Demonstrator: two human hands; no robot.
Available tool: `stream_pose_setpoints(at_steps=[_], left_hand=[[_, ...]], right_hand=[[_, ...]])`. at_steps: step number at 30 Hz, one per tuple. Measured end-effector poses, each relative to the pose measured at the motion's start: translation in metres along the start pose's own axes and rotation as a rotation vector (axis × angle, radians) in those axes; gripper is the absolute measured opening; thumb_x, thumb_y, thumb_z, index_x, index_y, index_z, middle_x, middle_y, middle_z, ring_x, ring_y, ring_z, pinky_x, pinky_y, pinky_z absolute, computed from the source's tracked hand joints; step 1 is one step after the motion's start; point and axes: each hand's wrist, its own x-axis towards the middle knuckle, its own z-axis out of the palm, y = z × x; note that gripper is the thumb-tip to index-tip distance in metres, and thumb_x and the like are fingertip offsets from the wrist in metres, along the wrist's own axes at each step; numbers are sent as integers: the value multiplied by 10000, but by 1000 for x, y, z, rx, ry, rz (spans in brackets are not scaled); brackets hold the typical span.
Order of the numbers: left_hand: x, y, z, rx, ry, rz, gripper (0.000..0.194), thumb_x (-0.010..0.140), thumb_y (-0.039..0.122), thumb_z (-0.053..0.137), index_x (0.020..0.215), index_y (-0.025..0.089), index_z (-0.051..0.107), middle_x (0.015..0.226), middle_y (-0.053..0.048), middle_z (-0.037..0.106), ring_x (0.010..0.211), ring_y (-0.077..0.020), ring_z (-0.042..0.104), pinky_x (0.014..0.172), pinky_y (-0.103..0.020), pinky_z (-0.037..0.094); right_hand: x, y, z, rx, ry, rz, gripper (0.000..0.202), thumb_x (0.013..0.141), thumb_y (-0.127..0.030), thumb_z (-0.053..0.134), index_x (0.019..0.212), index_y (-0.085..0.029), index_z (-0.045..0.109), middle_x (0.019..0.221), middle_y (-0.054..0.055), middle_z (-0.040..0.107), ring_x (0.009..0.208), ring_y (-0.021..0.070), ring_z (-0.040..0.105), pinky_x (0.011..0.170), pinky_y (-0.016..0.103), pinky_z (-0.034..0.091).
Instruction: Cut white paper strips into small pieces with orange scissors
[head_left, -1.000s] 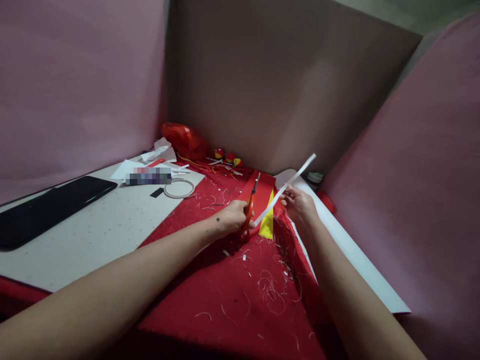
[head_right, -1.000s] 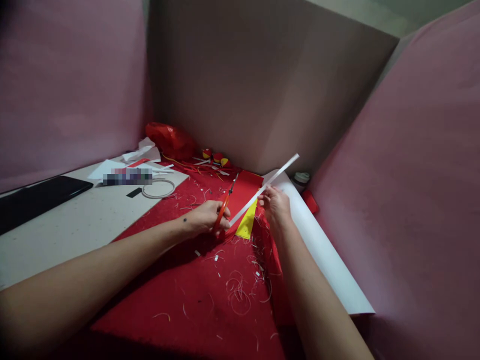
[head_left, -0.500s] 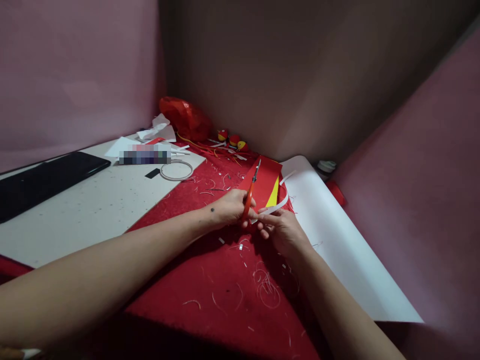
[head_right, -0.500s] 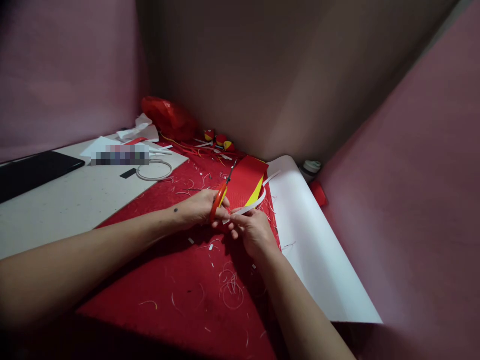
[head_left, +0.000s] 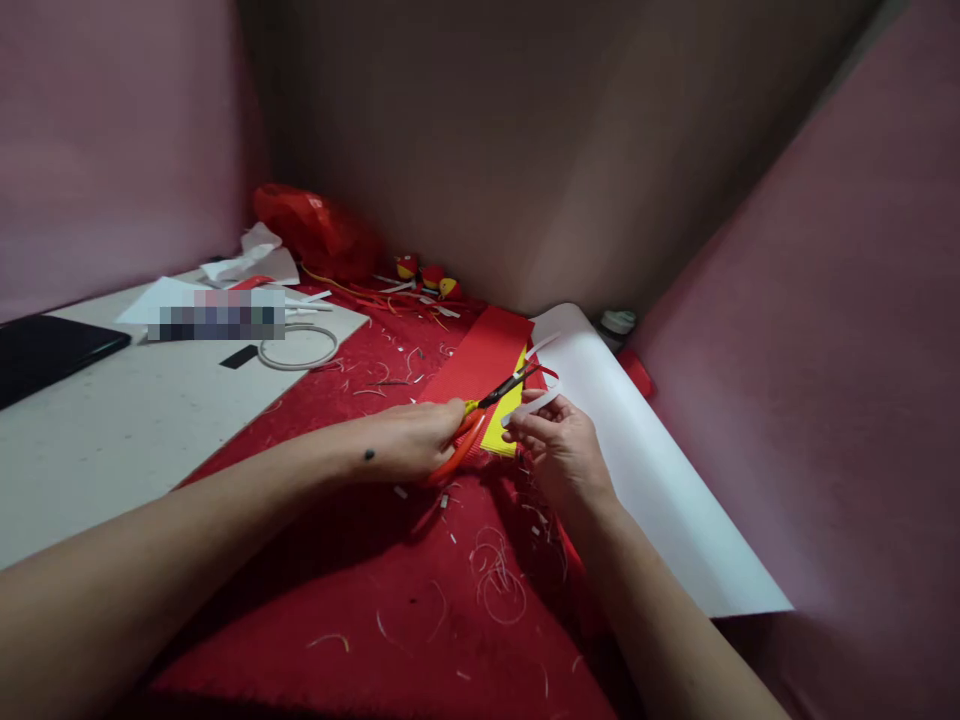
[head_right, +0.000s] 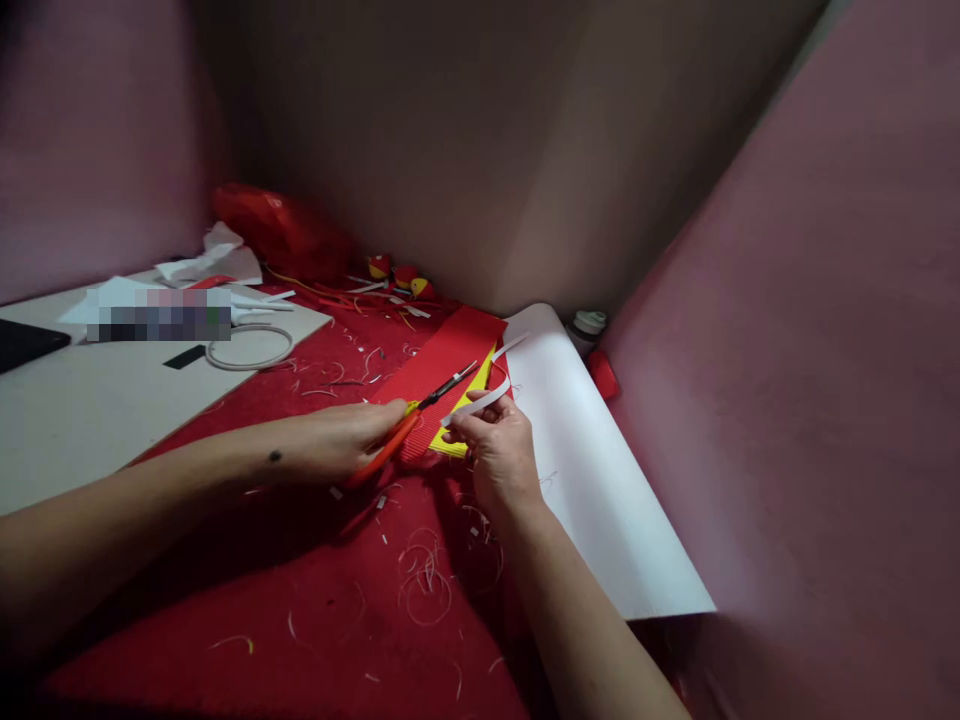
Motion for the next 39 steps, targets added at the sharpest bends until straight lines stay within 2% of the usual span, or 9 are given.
stream_pose_setpoints(at_steps=[3, 9, 14, 26, 35, 39], left_hand=[[-7, 6, -5, 123, -65, 11, 282, 788, 462, 371, 846, 197, 447, 780, -69, 587, 571, -149, 490, 485, -257, 327], [-10, 7, -5, 288, -75, -55, 256, 811, 425, 308, 835, 205, 435, 763, -82, 594, 558, -174, 495, 461, -273, 298], [-9, 5, -1, 319, -29, -7, 254, 818, 408, 295, 853, 209, 449, 768, -78, 602, 566, -176, 509, 468, -275, 308], [-8, 8, 0, 384, -31, -74, 263, 813, 378, 333, 913, 181, 476, 783, -114, 623, 640, -240, 578, 530, -334, 404], [-5, 4, 4, 411, -15, -47, 277, 823, 377, 297, 921, 178, 463, 804, -122, 627, 659, -260, 596, 525, -352, 416], [-5, 4, 4, 441, -16, -39, 256, 801, 367, 351, 915, 165, 459, 791, -132, 629, 658, -272, 600, 522, -357, 417]], right_hand=[[2, -4, -2, 15, 42, -62, 317, 545, -68, 657, 824, -149, 530, 610, -20, 591, 549, 105, 564, 530, 241, 463], [1, -14, -1, 77, 83, -68, 308, 531, -38, 643, 788, -153, 518, 610, -26, 596, 540, 106, 577, 564, 267, 506], [0, -16, 2, 128, 82, -68, 311, 522, -14, 620, 779, -153, 513, 597, -35, 601, 554, 114, 598, 636, 315, 534], [4, -11, -3, 149, 77, -53, 306, 535, -7, 606, 786, -148, 505, 609, -23, 613, 576, 117, 607, 629, 304, 537], [1, -13, -1, 171, 55, -44, 289, 540, -6, 618, 776, -139, 517, 610, -15, 611, 575, 115, 605, 613, 292, 547], [1, -12, -1, 181, 65, -34, 298, 535, -9, 622, 778, -140, 510, 619, -15, 612, 582, 114, 603, 618, 291, 548]])
